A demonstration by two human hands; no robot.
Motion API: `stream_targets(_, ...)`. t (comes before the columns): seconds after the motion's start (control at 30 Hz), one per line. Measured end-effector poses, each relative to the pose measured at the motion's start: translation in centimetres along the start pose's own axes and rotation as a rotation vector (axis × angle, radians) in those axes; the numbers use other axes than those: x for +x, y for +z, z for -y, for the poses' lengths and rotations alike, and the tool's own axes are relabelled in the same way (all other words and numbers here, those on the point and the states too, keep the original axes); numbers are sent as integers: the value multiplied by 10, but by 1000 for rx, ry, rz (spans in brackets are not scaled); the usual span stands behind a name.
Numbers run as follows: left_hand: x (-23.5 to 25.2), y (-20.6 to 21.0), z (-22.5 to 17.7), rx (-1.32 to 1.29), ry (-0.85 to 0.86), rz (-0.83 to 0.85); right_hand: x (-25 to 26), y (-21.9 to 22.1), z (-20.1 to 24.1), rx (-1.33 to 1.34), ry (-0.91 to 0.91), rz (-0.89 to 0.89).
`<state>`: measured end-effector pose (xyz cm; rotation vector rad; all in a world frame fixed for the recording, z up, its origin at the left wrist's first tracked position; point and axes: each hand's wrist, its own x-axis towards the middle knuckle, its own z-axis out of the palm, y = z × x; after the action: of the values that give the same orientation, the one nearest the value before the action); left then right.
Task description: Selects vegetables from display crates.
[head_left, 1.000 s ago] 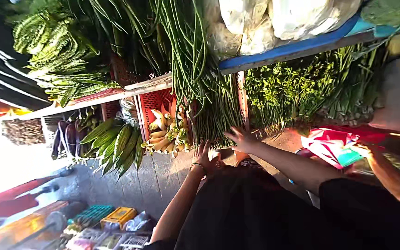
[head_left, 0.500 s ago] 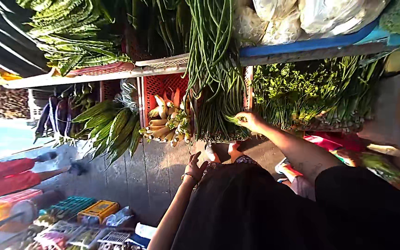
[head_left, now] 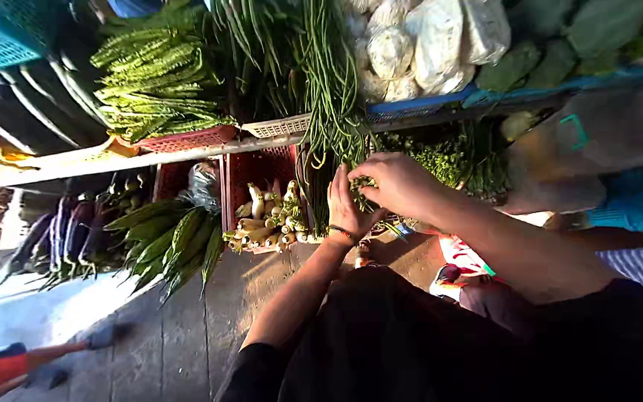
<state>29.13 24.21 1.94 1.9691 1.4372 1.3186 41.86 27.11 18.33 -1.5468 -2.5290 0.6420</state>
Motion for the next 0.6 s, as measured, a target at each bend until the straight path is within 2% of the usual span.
stream_targets(0.07, 15, -14, -12, -88, 75, -97, -18, -17, 28, 83, -64, -99)
stream_targets(0.1, 22, -21, -16, -102, 65, -132, -24, -22, 28, 192, -101, -159)
stream_targets(0.17, 36, -34, -20, -121, -37, -103, -33, -19, 1, 640, -110, -228)
stream_targets(0.2, 38, -43, -18, -146, -101, -54, -39, -7, -21, 905, -36, -270)
stream_targets(0.23, 37, -52, -16, -172, -162, -25, -48, 15, -46, 1032, 111, -368)
stream_targets(0.27, 34, -63, -14, -212, -216, -18, -57, 46, -78, 987, 309, -469)
stream_targets(0.3, 30, -74, -11, -282, -256, -17, -65, 90, -114, 809, 495, -474)
stream_targets(0.33, 27, -84, -10, -360, -272, -35, -70, 142, -151, 598, 631, -385)
stream_targets(0.37, 26, -93, -11, -425, -275, -50, -79, 191, -176, 424, 733, -197)
stream_targets(0.4, 28, -100, -13, -463, -278, -59, -86, 226, -190, 326, 777, -9)
stream_targets(0.43, 31, -106, -15, -487, -279, -64, -89, 246, -197, 283, 789, 102)
stream_targets(0.47, 33, -114, -16, -499, -272, -58, -88, 254, -199, 258, 794, 159)
stream_targets(0.53, 37, -130, -22, -497, -245, -26, -82, 242, -189, 243, 767, 135)
stream_targets(0.6, 42, -144, -30, -498, -215, 23, -69, 191, -169, 203, 635, 56)
